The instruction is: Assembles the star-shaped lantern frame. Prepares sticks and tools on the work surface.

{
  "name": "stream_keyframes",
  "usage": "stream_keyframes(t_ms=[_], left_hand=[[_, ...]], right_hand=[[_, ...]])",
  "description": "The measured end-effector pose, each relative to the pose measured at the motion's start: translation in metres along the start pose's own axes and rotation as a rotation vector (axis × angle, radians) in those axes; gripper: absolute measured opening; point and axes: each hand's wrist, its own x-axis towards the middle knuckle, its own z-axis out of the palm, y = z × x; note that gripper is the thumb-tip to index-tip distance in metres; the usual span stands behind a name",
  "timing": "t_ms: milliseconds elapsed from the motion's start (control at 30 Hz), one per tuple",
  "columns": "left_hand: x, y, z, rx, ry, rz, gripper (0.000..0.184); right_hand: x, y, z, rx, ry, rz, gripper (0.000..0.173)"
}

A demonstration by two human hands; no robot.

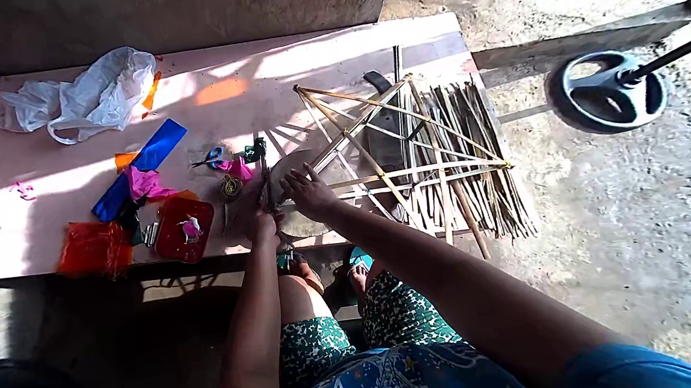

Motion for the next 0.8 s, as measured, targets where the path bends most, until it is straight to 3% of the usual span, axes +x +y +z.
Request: stream_keyframes(t_ms=[200,367,567,700,800], left_hand=[[-0.007,0.006,0.003,-0.023,0.000,0.064,0.028],[-0.014,0.006,0.005,-0.045,-0.015,0.089,0.028],[-0.021,0.006,0.005,-0.089,0.000,0.090,0.029],[-0.030,0.011,-0.005,-0.087,0.044,0.131,0.030],[-0.047,0.020,-0.025,-0.078,0.013,0.212,0.028]], right_hand=[[0.006,-0.001,0.008,-0.073,-0.031,0.041,0.050],[0.004,0.005,0.009,-0.070,-0.028,0.025,0.049],[0.001,0.005,0.022,-0.082,0.115,0.017,0.044],[-0.002,0.005,0.010,-0.068,0.004,0.011,0.044],[-0.004,0.009,0.011,-0.059,0.033,0.000,0.041]])
